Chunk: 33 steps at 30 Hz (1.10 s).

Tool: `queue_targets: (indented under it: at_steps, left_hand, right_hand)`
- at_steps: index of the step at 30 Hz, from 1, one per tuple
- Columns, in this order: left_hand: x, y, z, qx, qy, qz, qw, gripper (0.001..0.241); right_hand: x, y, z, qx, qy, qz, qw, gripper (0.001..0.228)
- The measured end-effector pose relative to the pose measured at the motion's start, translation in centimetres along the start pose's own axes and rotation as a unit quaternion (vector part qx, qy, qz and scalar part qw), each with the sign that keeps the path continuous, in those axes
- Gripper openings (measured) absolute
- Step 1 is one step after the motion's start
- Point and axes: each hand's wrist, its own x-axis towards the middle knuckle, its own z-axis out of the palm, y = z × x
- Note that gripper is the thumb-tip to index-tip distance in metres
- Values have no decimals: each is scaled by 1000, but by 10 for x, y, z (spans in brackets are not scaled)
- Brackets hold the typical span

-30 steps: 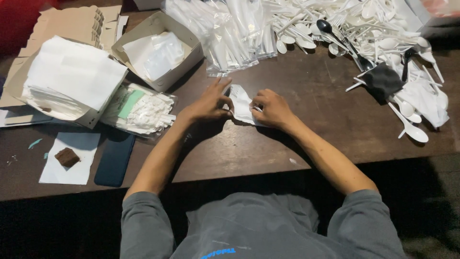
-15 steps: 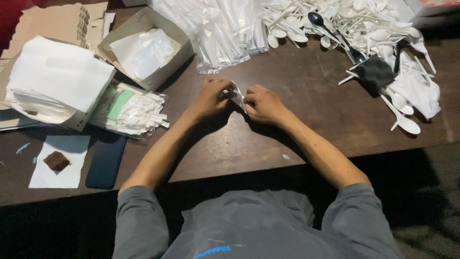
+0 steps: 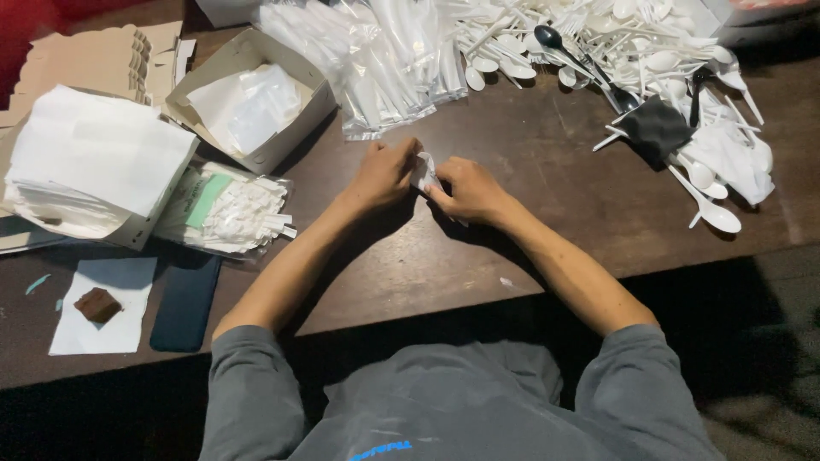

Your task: The person is wrapping individual plastic spoons and forks in napkins and plastic sleeves for packaging.

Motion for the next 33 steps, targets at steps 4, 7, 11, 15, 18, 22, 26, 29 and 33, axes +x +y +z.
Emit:
queue_targets:
  at_steps: [4,7,11,15,18,22,26,29,33]
  left_hand:
    - [0,2,-1,29,13,1,999,24]
    - [-4,9,-16,-15,2,-2,1000,32]
    - [0,-11,-17,-100,-37,15,994,42]
    - [1,-25,-2,-147,-51,-28,987,40]
    - [2,-19,-2,-130,-51,-19,990,37]
    - [2,-10,-4,-53,-33,-20,998,36]
    - [3,-17,13,-3,-41,-22,999,67]
    - [0,-8,6,-1,-38,-32,999,82]
    - [2,5,-10,-22,-27,-42,999,90]
  right_hand:
    - [1,9,7,31,12,4,999,29]
    - [-1,10,9,56,-4,48,997,48]
    - [1,11,8,66,-17,67,995,53]
    - [3,17,14,-7,-6,8,1000,23]
    - [3,16,11,-11,50,-19,998,16]
    - [5,23,17,11,84,-20,996,37]
    - [2,14,13,1,92,-64,994,27]
    - [1,20,22,33,93,-56,994,31]
    - [4,21,21,22,112,-62,992,33]
